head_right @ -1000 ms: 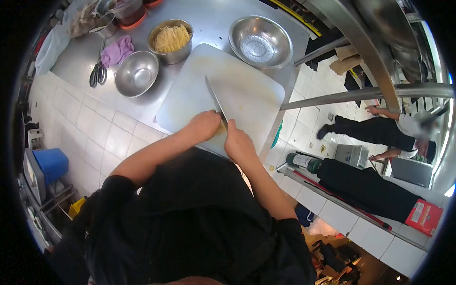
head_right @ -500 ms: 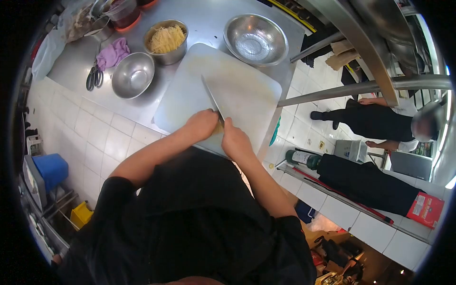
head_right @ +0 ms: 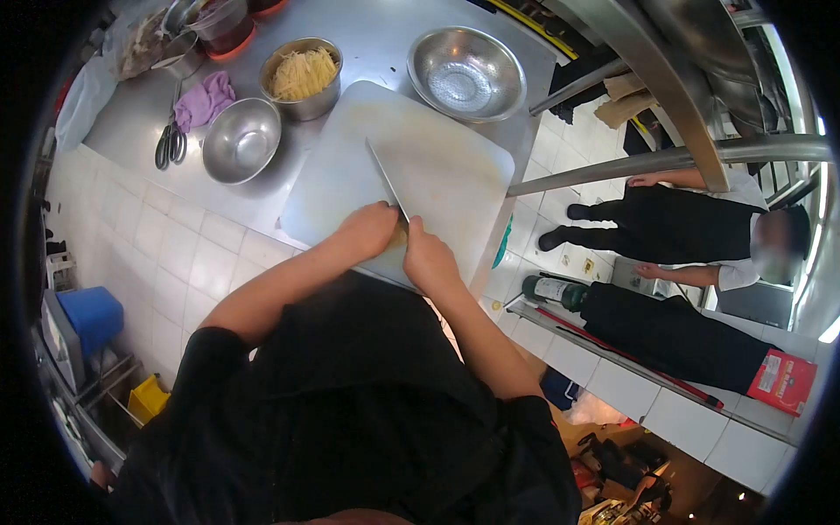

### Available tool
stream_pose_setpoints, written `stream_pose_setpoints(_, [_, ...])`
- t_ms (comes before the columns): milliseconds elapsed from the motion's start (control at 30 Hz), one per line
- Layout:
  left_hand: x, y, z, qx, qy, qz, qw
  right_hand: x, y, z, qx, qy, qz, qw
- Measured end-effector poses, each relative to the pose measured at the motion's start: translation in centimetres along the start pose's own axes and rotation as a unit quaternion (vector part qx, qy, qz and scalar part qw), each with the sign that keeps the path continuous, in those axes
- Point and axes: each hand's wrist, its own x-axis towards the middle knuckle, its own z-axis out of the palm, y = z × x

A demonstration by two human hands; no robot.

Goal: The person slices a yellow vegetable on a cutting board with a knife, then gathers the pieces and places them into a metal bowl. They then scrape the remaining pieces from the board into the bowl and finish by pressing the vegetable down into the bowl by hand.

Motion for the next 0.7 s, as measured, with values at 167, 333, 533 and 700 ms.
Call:
stream_pose_setpoints(167, [-0.1,-0.6,0.4,0.004,0.017,0.018,1.000,-0.4,0.0,-0.3,-0.001,0.010,-0.012,1.000])
stream_pose_setpoints(333, [-0.1,-0.4,0.4,-0.004,0.026,0.005,1.000,-0.2,-0.1,-0.4,-0.002,0.006,-0.010,1.000])
stream_pose_setpoints(533, [0.3,-0.9,0.3,0.014,0.010,0.005,1.000,0.2,-0.3,-0.1,-0.001,0.011,-0.022,1.000])
stream_pose_setpoints(700, [0.5,-1.2,0.7,0.002,0.015,-0.001,1.000,-0.1,-0.7,-0.5,-0.009,-0.029,0.022,0.999])
